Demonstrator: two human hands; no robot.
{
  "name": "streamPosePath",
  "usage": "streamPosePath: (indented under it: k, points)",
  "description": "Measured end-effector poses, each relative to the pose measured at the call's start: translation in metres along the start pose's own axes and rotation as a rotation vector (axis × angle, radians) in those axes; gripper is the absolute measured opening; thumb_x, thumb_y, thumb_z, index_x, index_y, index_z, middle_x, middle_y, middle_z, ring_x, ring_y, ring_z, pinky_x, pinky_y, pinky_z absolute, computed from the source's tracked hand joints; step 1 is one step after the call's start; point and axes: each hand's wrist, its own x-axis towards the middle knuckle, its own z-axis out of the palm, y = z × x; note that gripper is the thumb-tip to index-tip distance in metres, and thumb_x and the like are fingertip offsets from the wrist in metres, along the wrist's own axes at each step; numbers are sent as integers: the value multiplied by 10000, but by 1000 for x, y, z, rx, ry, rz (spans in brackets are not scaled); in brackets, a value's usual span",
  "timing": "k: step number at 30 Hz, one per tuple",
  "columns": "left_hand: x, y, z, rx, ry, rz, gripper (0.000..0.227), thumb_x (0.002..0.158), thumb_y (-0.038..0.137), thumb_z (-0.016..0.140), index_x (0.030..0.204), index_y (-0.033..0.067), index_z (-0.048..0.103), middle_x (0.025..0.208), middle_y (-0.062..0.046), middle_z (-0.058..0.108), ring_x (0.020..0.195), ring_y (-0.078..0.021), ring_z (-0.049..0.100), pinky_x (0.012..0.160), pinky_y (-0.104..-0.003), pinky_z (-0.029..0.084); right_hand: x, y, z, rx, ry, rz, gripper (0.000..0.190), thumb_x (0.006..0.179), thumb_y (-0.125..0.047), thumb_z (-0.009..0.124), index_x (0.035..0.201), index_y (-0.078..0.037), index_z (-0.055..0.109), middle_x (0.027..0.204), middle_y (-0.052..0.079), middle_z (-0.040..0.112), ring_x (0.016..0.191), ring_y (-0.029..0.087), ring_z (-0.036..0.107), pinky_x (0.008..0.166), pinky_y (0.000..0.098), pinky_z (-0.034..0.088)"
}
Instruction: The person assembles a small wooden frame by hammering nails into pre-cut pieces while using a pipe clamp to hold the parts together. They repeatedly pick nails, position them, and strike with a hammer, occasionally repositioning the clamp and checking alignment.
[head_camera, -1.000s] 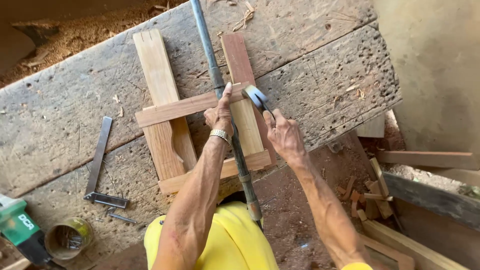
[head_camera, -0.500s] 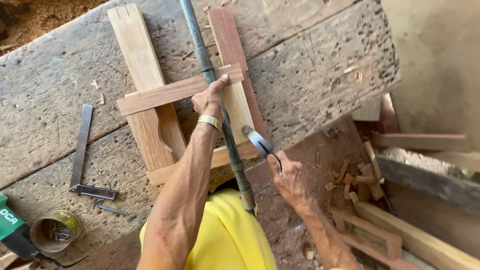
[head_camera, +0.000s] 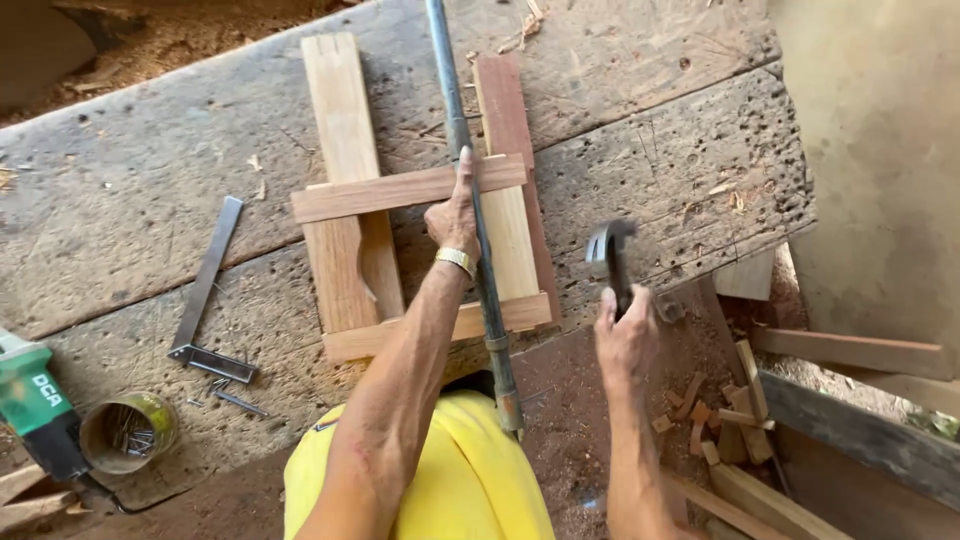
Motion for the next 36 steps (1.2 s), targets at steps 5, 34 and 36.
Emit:
streamPosePath:
  k: [5, 34, 36]
  points:
    - [5, -36, -73, 164, -22, 366, 777, 833, 689, 648, 1141, -24, 666, 1137, -256, 653, 1142, -368, 621, 991, -467, 487, 17, 14, 1, -215, -153, -57, 577, 935, -170, 666, 1453, -115, 417, 1026, 272, 601, 911, 504, 700, 698, 597, 596]
    - [135, -207, -467, 782, 627, 948, 377, 893, 39, 731, 1255, -48, 670, 975, -124, 636, 534, -141, 569, 425, -228, 531, -22, -36, 33, -504, -592, 264, 903, 1097, -452, 440, 1538, -300, -333, 1554, 418, 316, 1308, 585, 471, 1078, 610, 420]
    - [131, -207, -469, 799, 617, 912, 425, 859, -79, 666, 1283, -54, 643, 987, -130, 622, 571, -172, 584, 464, -269, 545, -23, -29, 39, -386, -493, 350, 767, 1177, -581, 379, 1509, -475, -305, 1445, 437, 406, 1134, 577, 551, 968, 616, 458]
